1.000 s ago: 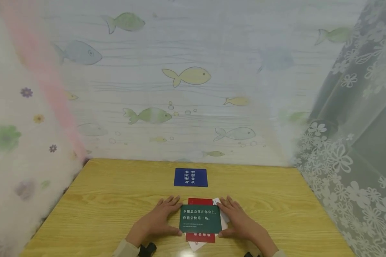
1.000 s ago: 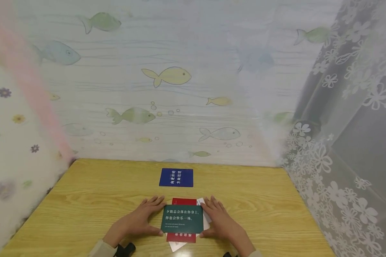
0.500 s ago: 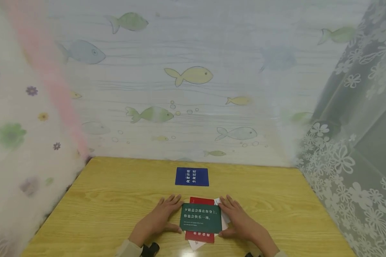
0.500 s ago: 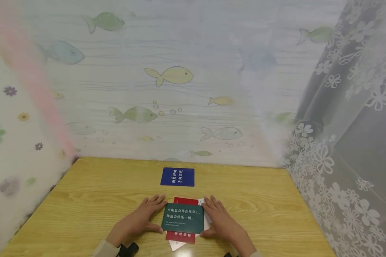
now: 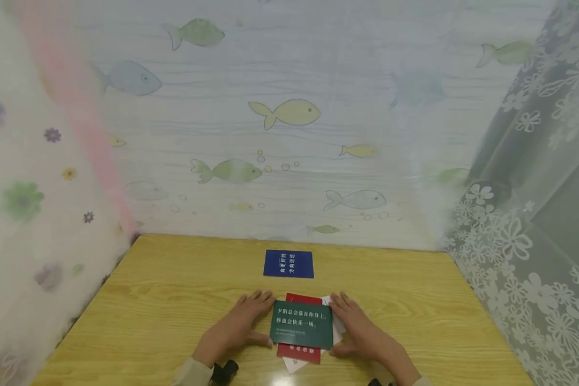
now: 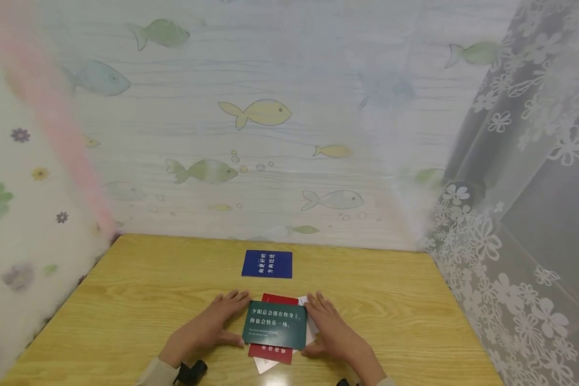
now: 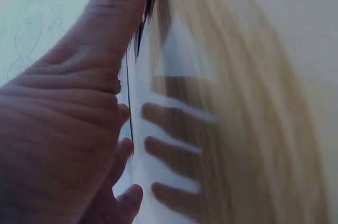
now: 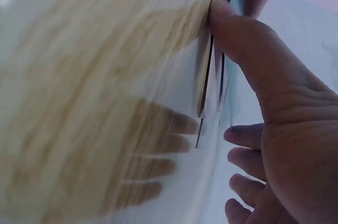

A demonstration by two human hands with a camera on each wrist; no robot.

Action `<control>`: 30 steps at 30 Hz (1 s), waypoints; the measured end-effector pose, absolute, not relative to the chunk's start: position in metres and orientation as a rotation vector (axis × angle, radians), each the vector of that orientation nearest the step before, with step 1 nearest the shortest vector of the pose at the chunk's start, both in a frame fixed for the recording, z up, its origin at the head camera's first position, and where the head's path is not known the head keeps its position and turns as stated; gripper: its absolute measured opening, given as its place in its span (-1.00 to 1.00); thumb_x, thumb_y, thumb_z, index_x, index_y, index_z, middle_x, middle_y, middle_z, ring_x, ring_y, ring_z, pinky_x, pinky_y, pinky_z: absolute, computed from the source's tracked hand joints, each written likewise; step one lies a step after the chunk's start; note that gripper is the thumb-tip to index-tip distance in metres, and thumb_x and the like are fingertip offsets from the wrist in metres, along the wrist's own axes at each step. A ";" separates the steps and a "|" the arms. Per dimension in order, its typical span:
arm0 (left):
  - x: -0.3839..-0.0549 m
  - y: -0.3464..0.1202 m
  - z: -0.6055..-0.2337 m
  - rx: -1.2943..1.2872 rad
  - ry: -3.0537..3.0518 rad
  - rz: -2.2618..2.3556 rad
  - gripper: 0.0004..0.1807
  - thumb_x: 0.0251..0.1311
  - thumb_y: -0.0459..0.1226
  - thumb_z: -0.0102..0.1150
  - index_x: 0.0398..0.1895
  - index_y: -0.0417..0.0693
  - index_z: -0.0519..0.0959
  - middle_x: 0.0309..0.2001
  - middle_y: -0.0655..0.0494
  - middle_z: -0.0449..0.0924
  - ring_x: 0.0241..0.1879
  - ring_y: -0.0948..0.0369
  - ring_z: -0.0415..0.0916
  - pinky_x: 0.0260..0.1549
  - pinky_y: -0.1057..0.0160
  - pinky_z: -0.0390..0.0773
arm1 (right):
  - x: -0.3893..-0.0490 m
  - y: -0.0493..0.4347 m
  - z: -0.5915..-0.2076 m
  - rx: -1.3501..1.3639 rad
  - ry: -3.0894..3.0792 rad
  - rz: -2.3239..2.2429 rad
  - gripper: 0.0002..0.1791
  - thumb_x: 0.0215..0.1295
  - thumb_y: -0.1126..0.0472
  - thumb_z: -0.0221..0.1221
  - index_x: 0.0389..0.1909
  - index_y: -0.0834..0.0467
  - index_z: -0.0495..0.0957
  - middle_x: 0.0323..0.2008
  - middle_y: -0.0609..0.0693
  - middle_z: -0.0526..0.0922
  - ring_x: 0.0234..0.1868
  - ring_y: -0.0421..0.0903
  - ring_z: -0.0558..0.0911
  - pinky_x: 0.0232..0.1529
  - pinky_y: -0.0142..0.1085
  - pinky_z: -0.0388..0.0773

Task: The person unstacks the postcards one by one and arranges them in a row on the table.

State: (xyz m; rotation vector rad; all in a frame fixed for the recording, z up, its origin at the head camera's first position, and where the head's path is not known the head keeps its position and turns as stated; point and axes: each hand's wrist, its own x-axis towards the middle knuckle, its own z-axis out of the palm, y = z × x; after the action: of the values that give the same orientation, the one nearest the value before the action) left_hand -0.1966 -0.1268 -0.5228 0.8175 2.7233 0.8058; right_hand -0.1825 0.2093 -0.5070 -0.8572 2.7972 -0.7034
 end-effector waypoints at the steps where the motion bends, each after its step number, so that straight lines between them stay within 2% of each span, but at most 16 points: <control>1: -0.196 -0.127 -0.522 0.820 2.726 0.812 0.10 0.02 0.20 0.41 0.58 -0.05 0.21 0.60 -0.03 0.11 0.60 -0.13 -0.05 0.55 -0.25 -0.09 | -0.183 0.209 -0.507 -0.847 2.794 -0.710 0.17 -0.06 -0.05 0.59 0.47 0.41 0.23 0.55 0.31 0.16 0.58 0.36 0.03 0.49 0.30 0.09; 10: -0.195 -0.133 -0.511 0.899 2.785 0.805 0.11 0.04 0.18 0.42 0.58 -0.14 0.19 0.60 -0.11 0.07 0.59 -0.17 -0.08 0.51 -0.32 -0.04 | -0.185 0.206 -0.504 -0.837 2.832 -0.735 0.18 -0.04 -0.08 0.58 0.51 0.36 0.20 0.57 0.28 0.12 0.59 0.35 -0.02 0.52 0.28 0.02; 17: -0.198 -0.133 -0.508 1.030 2.864 0.792 0.12 -0.07 0.08 0.55 0.52 -0.25 0.26 0.56 -0.20 0.13 0.57 -0.24 -0.05 0.48 -0.36 -0.01 | -0.183 0.209 -0.504 -0.861 2.897 -0.698 0.20 -0.01 -0.13 0.55 0.55 0.28 0.16 0.59 0.22 0.09 0.60 0.34 -0.05 0.53 0.27 -0.02; 21: -0.198 -0.133 -0.506 1.061 2.900 0.800 0.14 -0.10 0.06 0.58 0.52 -0.25 0.26 0.57 -0.20 0.10 0.56 -0.25 -0.04 0.49 -0.34 -0.02 | -0.182 0.208 -0.504 -0.888 2.960 -0.624 0.21 -0.02 -0.17 0.53 0.56 0.26 0.15 0.58 0.22 0.11 0.59 0.34 -0.02 0.53 0.31 -0.04; 30: -0.196 -0.130 -0.508 1.079 2.956 0.765 0.13 -0.08 -0.01 0.58 0.53 -0.26 0.23 0.59 -0.19 0.06 0.56 -0.27 -0.05 0.48 -0.35 -0.01 | -0.179 0.207 -0.504 -0.904 3.028 -0.570 0.18 0.01 -0.14 0.52 0.55 0.27 0.17 0.57 0.22 0.14 0.57 0.37 0.02 0.51 0.31 0.03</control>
State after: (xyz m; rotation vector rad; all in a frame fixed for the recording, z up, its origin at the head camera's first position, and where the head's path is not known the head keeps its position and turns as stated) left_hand -0.1956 -0.1296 -0.5075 1.0788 2.9558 0.7650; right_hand -0.1786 0.2075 -0.5036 -0.9043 3.0282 -0.5699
